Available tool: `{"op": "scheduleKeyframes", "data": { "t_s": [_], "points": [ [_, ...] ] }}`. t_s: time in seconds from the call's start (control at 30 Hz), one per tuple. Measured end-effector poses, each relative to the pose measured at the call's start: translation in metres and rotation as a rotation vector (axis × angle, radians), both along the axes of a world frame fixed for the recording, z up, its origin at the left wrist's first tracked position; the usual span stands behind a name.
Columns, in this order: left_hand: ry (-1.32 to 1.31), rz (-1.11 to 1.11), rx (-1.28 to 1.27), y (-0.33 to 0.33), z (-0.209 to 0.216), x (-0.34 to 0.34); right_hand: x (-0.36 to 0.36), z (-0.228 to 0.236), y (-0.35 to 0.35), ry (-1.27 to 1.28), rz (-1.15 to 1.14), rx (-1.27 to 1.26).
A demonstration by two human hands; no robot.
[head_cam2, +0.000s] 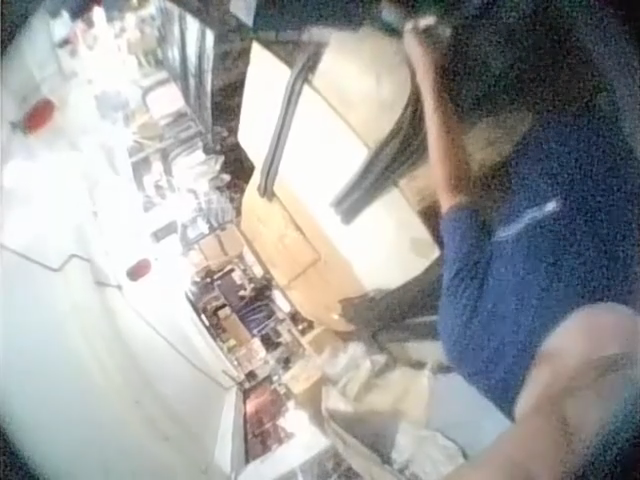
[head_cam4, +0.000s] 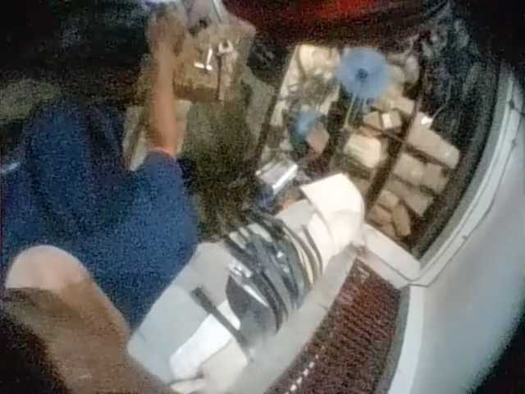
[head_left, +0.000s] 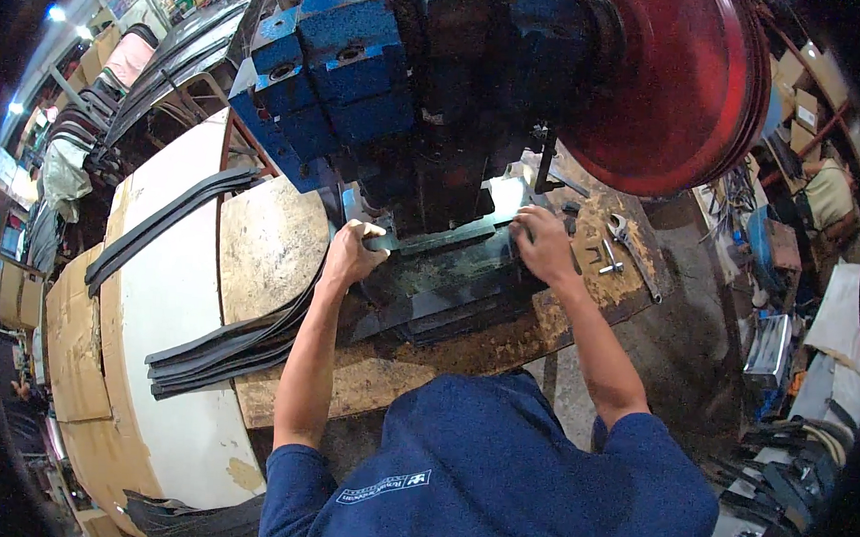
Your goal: Punching adjustment holes into leather belts using a mechanical press.
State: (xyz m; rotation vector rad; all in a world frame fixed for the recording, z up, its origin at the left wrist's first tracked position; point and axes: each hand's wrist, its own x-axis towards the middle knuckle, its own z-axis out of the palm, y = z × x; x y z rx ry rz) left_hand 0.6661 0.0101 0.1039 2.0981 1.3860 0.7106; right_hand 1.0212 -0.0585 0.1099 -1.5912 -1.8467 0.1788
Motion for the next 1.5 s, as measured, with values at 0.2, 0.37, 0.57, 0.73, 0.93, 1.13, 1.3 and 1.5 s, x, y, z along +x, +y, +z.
{"op": "scheduleKeyframes", "data": {
  "t_s": [0.2,0.37,0.57,0.73,0.93,1.13,1.3,1.5],
  "points": [
    [0.003,-0.005,0.003,0.0,0.004,0.002,-0.044,-0.016,-0.009,-0.275,0.011,-0.094],
    [0.099,0.036,-0.027,-0.002,0.016,0.0,-0.047,0.004,-0.015,-0.11,0.271,-0.136],
    [-0.083,0.132,-0.214,-0.019,0.049,-0.059,-0.016,0.005,-0.026,0.035,0.126,-0.022],
    [-1.435,-0.094,-0.272,-0.039,-0.034,-0.175,-0.012,-0.007,-0.029,0.081,0.129,0.035],
    [-1.38,0.457,-0.136,-0.035,0.004,-0.071,-0.004,-0.006,-0.028,0.108,0.087,-0.012],
    [-0.532,0.646,0.117,-0.005,-0.074,-0.062,-0.016,-0.004,-0.029,0.092,0.113,-0.015],
    [0.148,0.59,0.329,-0.009,-0.047,-0.001,-0.01,0.015,-0.046,-0.025,0.112,-0.113],
    [-0.029,0.515,0.441,-0.036,-0.017,0.007,-0.009,0.027,-0.065,-0.366,0.194,-0.158]
  ]
}}
